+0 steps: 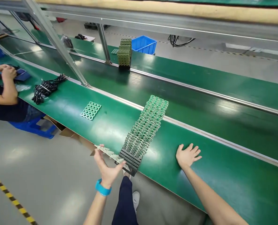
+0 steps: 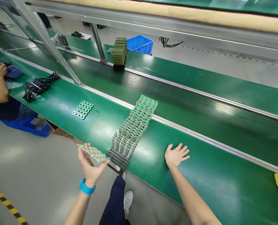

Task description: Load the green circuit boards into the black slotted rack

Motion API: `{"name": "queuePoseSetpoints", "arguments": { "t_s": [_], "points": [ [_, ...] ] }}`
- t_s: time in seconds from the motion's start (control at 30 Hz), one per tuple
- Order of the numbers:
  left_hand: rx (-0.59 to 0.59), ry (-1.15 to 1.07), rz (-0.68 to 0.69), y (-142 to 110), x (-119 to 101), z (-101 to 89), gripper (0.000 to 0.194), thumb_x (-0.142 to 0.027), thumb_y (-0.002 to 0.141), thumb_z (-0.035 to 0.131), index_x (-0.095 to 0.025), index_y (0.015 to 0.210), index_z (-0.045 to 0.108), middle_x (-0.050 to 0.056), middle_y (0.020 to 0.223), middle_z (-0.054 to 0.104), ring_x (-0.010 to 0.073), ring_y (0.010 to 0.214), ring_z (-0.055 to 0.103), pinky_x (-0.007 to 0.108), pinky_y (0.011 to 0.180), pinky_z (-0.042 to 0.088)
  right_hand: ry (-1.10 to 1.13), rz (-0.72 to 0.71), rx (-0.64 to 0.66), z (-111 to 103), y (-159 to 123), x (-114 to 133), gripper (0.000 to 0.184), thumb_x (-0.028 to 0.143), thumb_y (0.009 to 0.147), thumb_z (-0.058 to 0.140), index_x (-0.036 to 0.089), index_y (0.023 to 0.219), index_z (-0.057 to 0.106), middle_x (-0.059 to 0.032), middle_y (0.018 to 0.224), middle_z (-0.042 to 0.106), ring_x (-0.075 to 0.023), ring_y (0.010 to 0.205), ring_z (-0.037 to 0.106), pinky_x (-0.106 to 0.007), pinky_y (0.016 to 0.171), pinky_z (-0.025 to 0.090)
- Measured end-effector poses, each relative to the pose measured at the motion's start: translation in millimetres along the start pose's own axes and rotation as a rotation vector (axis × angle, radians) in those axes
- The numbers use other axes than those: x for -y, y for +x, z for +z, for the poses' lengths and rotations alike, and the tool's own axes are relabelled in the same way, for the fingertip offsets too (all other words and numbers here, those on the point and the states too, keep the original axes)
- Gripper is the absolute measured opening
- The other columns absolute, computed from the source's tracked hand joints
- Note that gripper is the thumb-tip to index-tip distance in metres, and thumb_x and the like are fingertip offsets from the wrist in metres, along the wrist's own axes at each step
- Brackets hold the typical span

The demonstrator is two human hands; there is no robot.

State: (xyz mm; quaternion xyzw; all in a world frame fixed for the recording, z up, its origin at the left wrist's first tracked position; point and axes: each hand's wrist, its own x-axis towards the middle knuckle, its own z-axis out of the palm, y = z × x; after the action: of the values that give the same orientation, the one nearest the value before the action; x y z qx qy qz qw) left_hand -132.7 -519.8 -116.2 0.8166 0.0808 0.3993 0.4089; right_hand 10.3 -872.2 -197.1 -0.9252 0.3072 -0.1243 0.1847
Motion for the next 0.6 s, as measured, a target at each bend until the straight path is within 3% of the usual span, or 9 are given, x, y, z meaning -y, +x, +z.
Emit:
{"name": "queuePoseSetpoints", "arguments": {
  "t_s": [0.07, 0.13, 0.33, 0.6],
  "points": [
    [0.018, 0.013, 0.003, -34, -11, 19.4, 0.126, -0.049, 0.071, 0.090, -0.025, 0.167, 0.012, 0.023, 0.156, 0.038, 0.0375, 0.147, 0.043, 0.059, 0.122, 0.037, 0.011, -0.005, -0.013, 2, 1, -2, 0.068, 0.033, 0.094, 0.045, -0.010, 0.148, 0.048, -0.0328, 0.155, 0.032, -0.0445, 0.148, 0.022, -0.069, 0.121, 0.013],
    [0.020, 0.048, 0.026, -51, -16, 37.0, 0.123, -0.051, 0.073, 0.088, -0.022, 0.167, 0.013, 0.024, 0.152, 0.041, 0.0373, 0.146, 0.043, 0.060, 0.120, 0.041, 0.026, -0.009, -0.032, 5, 2, -5, 0.067, 0.032, 0.094, 0.047, -0.008, 0.147, 0.049, -0.0325, 0.155, 0.033, -0.0441, 0.148, 0.022, -0.070, 0.121, 0.013],
    [-0.011, 0.096, 0.065, -55, -15, 67.2, 0.121, -0.059, 0.076, 0.083, -0.018, 0.166, 0.014, 0.027, 0.151, 0.041, 0.0379, 0.144, 0.044, 0.059, 0.114, 0.047, 0.041, -0.029, -0.070, 12, 7, -11, 0.063, 0.033, 0.094, 0.047, -0.004, 0.145, 0.052, -0.0321, 0.154, 0.035, -0.0442, 0.148, 0.024, -0.071, 0.120, 0.012],
    [0.001, 0.134, 0.049, -64, -8, 81.7, 0.122, -0.063, 0.076, 0.082, -0.018, 0.167, 0.013, 0.028, 0.154, 0.038, 0.0399, 0.144, 0.045, 0.059, 0.111, 0.049, 0.017, -0.022, -0.050, 10, 7, -9, 0.067, 0.034, 0.093, 0.045, -0.005, 0.146, 0.051, -0.0319, 0.154, 0.034, -0.0442, 0.147, 0.024, -0.070, 0.121, 0.013]
  ]
}}
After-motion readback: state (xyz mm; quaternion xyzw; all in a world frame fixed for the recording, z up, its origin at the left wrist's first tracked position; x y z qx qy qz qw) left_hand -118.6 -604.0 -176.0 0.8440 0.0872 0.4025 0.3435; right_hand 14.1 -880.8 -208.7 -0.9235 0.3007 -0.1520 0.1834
